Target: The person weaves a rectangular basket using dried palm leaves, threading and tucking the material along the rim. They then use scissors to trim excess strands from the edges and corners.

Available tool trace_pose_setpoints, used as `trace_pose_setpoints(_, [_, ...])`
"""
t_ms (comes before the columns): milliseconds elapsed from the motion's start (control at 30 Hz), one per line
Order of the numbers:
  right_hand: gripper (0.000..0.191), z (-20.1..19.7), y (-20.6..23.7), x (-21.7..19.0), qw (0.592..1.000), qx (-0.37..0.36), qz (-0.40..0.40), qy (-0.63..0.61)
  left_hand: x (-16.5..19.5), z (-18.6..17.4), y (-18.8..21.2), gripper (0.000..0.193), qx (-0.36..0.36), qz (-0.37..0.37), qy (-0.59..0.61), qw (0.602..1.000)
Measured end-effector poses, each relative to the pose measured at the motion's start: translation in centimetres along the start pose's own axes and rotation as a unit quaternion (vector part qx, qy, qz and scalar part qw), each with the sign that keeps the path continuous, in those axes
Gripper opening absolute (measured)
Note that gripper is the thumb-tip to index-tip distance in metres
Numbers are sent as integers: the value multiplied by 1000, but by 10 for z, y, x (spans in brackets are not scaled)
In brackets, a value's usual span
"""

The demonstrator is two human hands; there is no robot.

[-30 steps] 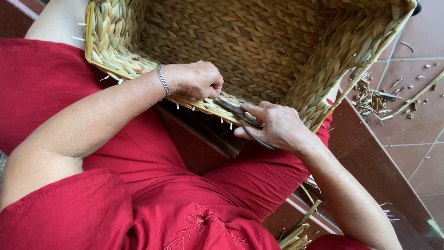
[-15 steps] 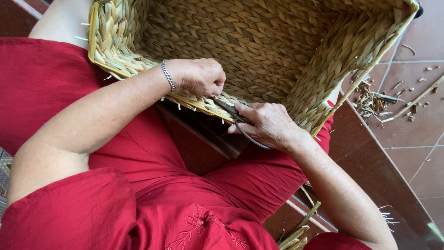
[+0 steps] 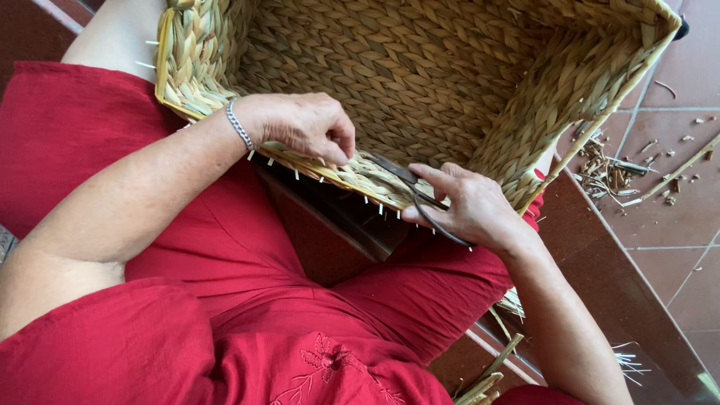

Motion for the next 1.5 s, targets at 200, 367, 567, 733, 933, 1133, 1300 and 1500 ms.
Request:
trace_pose_setpoints(200, [75,8,0,-13,999,-17,-44,-21,17,2,12,20,96,95,-63,989])
trace_pose_setpoints(367, [76,8,-5,-22,998,-26,-49,-15,19,7,0,24,89,77,-113,987])
trace_pose_setpoints(567, [70,15,-4,-29,997,-19,-78,-2,16,12,-5,25,101,92,-122,983])
trace_pose_setpoints(733, [61,24,-6,-22,993,-5,-114,6,10,12,-13,26,132,96,-103,981])
trace_pose_setpoints(933, [59,24,-14,-19,992,26,-113,45,3,12,-20,27,150,75,-96,981])
trace_pose_setpoints(1133, [62,13,-19,-31,992,28,-100,72,0,10,-18,24,186,101,-65,975])
trace_pose_setpoints(1300, [67,20,-26,-32,995,-26,-67,73,-7,15,-25,21,192,104,-68,973])
trace_pose_setpoints(1500, [54,9,-20,-33,991,49,-124,33,-18,-10,-27,21,207,70,38,975])
Point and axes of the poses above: each hand's wrist, its own y-axis away from the middle knuckle, its own z-axis out of the palm, x = y × z, the point moved 8 cm from there along -y, towards the middle knuckle, and after that the axes turned 12 degrees about -z, right-handed, at the moved point
